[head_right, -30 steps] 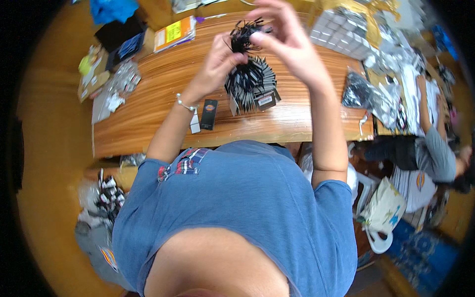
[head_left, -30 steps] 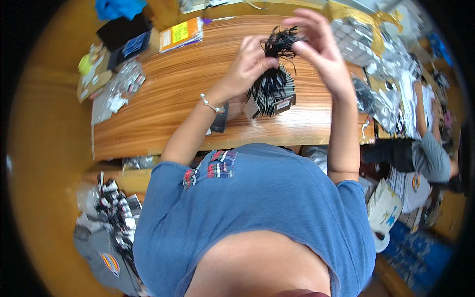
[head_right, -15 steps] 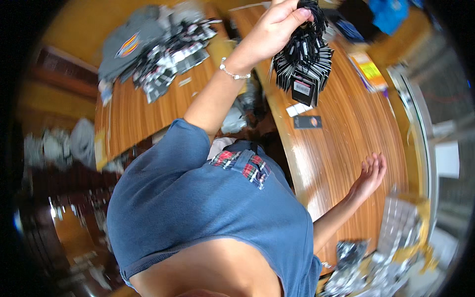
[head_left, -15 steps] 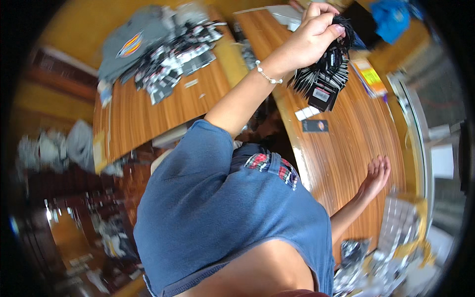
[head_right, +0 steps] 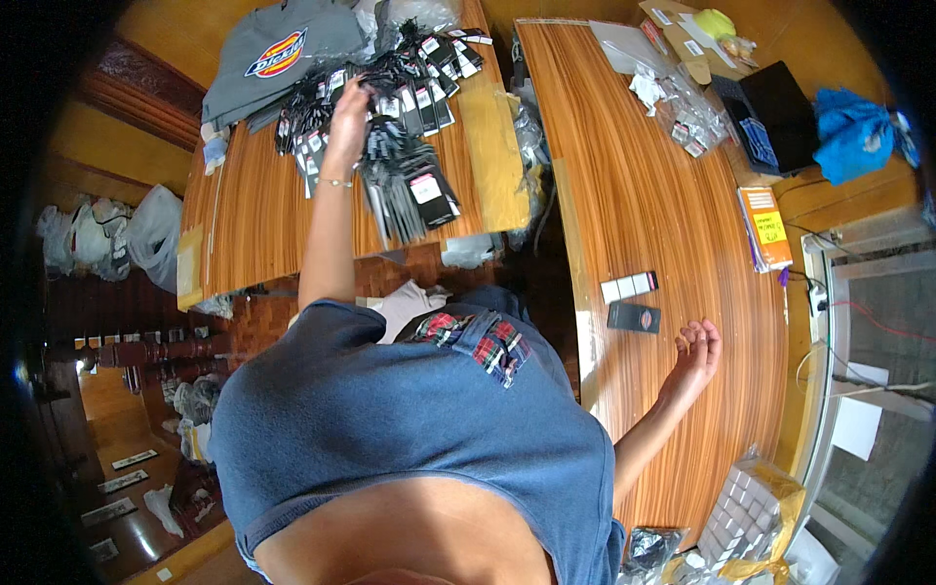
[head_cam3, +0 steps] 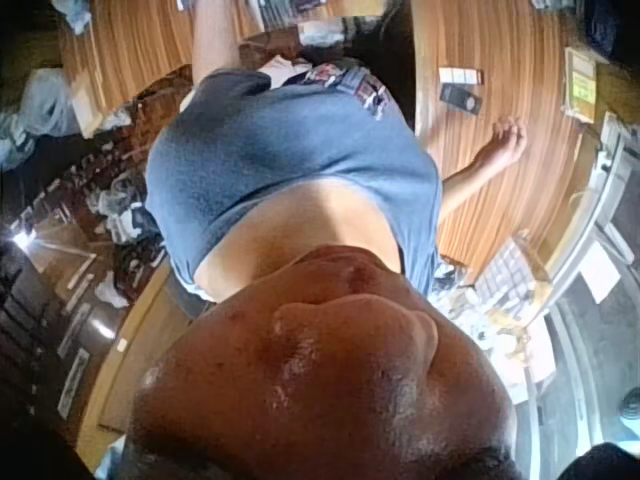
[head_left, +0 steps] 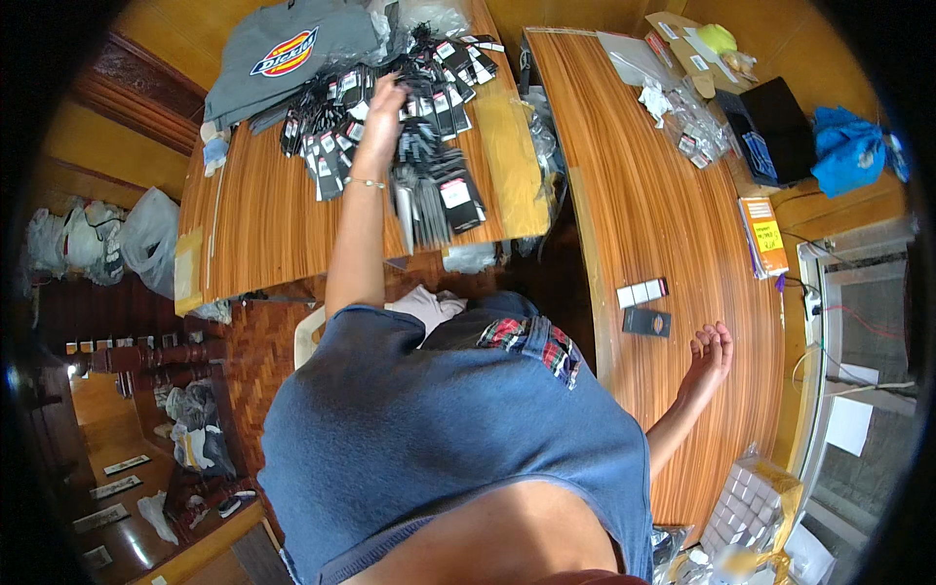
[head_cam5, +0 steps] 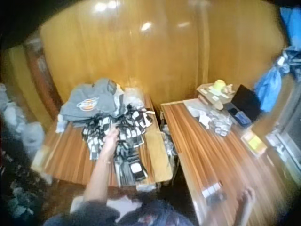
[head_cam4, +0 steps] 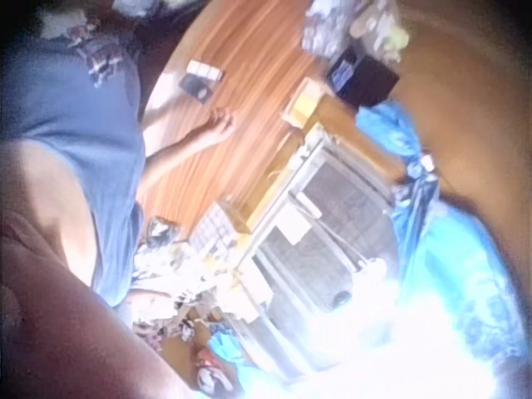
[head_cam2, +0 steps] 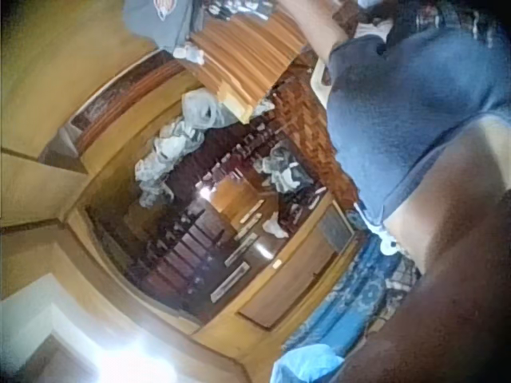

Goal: The person organizes a large pile of black rectangular tags with attached strings on a wooden table. They pick up the tags, align them into neat stacks, and separate them into smaller bundles. The person repeatedly gathers the tags, straightens the edges, and places the organized stacks back onto the table.

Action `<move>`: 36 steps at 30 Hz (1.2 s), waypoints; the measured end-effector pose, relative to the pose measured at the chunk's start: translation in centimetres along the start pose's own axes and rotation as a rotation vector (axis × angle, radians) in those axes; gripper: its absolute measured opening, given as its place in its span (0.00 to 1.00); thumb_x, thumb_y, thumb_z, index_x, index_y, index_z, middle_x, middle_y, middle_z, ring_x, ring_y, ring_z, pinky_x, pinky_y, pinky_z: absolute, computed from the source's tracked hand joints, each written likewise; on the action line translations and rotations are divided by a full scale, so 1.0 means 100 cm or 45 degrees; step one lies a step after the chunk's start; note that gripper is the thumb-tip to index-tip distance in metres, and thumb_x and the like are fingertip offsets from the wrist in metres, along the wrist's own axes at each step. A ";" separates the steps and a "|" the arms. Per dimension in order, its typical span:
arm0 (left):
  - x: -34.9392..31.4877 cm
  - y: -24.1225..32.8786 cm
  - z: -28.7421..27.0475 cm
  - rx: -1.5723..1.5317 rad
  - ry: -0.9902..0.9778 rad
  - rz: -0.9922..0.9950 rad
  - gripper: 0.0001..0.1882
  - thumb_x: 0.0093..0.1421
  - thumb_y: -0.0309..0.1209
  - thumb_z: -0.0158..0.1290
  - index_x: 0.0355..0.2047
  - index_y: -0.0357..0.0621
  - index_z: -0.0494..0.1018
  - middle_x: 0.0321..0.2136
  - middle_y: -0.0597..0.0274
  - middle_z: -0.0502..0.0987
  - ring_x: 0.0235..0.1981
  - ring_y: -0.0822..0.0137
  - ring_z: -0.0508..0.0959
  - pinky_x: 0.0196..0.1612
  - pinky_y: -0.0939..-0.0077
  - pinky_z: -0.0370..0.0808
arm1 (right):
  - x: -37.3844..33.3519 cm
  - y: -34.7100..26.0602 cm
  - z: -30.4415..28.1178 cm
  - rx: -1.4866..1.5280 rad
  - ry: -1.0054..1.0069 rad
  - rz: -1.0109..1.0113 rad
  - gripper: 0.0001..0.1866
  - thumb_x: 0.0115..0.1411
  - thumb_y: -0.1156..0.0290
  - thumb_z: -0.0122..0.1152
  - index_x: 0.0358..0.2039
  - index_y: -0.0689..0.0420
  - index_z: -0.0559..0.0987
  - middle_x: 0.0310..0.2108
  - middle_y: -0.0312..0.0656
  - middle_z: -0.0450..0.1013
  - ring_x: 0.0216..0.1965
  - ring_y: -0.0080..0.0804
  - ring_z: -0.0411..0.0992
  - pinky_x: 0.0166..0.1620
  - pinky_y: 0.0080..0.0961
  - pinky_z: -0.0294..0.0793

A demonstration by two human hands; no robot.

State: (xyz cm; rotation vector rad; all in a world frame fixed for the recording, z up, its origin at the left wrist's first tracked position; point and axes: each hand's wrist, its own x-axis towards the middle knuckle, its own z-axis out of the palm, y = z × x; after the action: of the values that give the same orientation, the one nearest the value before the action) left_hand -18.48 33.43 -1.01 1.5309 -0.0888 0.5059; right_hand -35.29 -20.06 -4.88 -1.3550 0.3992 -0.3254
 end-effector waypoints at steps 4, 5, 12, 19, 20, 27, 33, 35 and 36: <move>0.084 -0.072 -0.080 0.785 0.230 -0.063 0.18 0.56 0.33 0.40 0.40 0.29 0.65 0.41 0.52 0.63 0.44 0.63 0.63 0.51 0.76 0.56 | 0.025 0.004 0.031 -0.033 0.065 0.069 0.11 0.58 0.70 0.45 0.42 0.56 0.68 0.35 0.37 0.69 0.34 0.21 0.67 0.37 0.20 0.64; 0.104 -0.081 -0.090 0.864 0.174 -0.116 0.16 0.55 0.34 0.41 0.34 0.29 0.66 0.41 0.48 0.62 0.42 0.60 0.64 0.46 0.71 0.61 | 0.030 0.002 0.039 -0.035 0.058 0.062 0.11 0.58 0.70 0.46 0.42 0.56 0.68 0.34 0.36 0.69 0.33 0.20 0.67 0.37 0.20 0.64; 0.204 -0.142 -0.132 0.502 0.163 -0.803 0.10 0.57 0.37 0.44 0.30 0.43 0.68 0.22 0.67 0.71 0.21 0.75 0.67 0.26 0.80 0.63 | 0.044 -0.015 0.082 -0.166 0.082 0.052 0.12 0.58 0.68 0.47 0.42 0.55 0.68 0.34 0.36 0.70 0.33 0.20 0.67 0.39 0.21 0.64; 0.246 -0.139 -0.153 -0.106 -0.495 -1.048 0.07 0.58 0.34 0.46 0.33 0.44 0.64 0.19 0.73 0.65 0.19 0.78 0.63 0.24 0.84 0.64 | 0.053 -0.013 0.091 -0.201 0.132 0.157 0.13 0.58 0.68 0.47 0.43 0.55 0.67 0.34 0.36 0.69 0.34 0.21 0.67 0.39 0.22 0.63; 0.249 -0.139 -0.148 -0.091 -0.462 -1.043 0.07 0.58 0.34 0.46 0.33 0.44 0.64 0.19 0.73 0.65 0.19 0.78 0.63 0.24 0.84 0.64 | 0.055 -0.013 0.094 -0.193 0.131 0.165 0.13 0.58 0.68 0.47 0.43 0.55 0.67 0.34 0.36 0.69 0.34 0.21 0.67 0.39 0.22 0.63; 0.257 -0.162 -0.136 0.136 -0.215 -0.746 0.13 0.53 0.34 0.53 0.34 0.41 0.65 0.17 0.73 0.63 0.15 0.79 0.60 0.18 0.84 0.60 | 0.068 -0.013 0.114 -0.230 -0.027 0.194 0.14 0.57 0.67 0.48 0.44 0.55 0.67 0.35 0.36 0.69 0.35 0.21 0.66 0.39 0.19 0.63; 0.258 -0.179 -0.122 0.385 0.149 -0.391 0.14 0.51 0.37 0.56 0.29 0.40 0.67 0.13 0.75 0.61 0.13 0.81 0.58 0.16 0.85 0.57 | 0.070 -0.009 0.119 -0.261 -0.067 0.210 0.13 0.58 0.66 0.47 0.43 0.55 0.67 0.34 0.36 0.69 0.33 0.21 0.67 0.37 0.18 0.64; 0.262 -0.176 -0.119 0.397 0.107 -0.346 0.14 0.50 0.37 0.56 0.29 0.40 0.68 0.13 0.74 0.62 0.11 0.81 0.58 0.15 0.85 0.57 | 0.070 -0.009 0.119 -0.265 -0.050 0.225 0.13 0.58 0.66 0.47 0.43 0.55 0.67 0.34 0.36 0.69 0.33 0.20 0.67 0.37 0.17 0.64; 0.265 -0.176 -0.118 0.402 0.086 -0.324 0.14 0.50 0.37 0.56 0.29 0.40 0.68 0.12 0.74 0.62 0.11 0.81 0.58 0.14 0.85 0.57 | 0.070 -0.009 0.118 -0.258 -0.063 0.228 0.13 0.58 0.66 0.47 0.43 0.55 0.67 0.34 0.36 0.69 0.33 0.20 0.67 0.37 0.18 0.64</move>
State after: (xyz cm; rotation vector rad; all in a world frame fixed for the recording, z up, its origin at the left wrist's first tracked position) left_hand 8.66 52.39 -8.41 1.8006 0.2462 0.3791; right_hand -23.63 -13.04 -2.67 -1.5097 0.5190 -0.1050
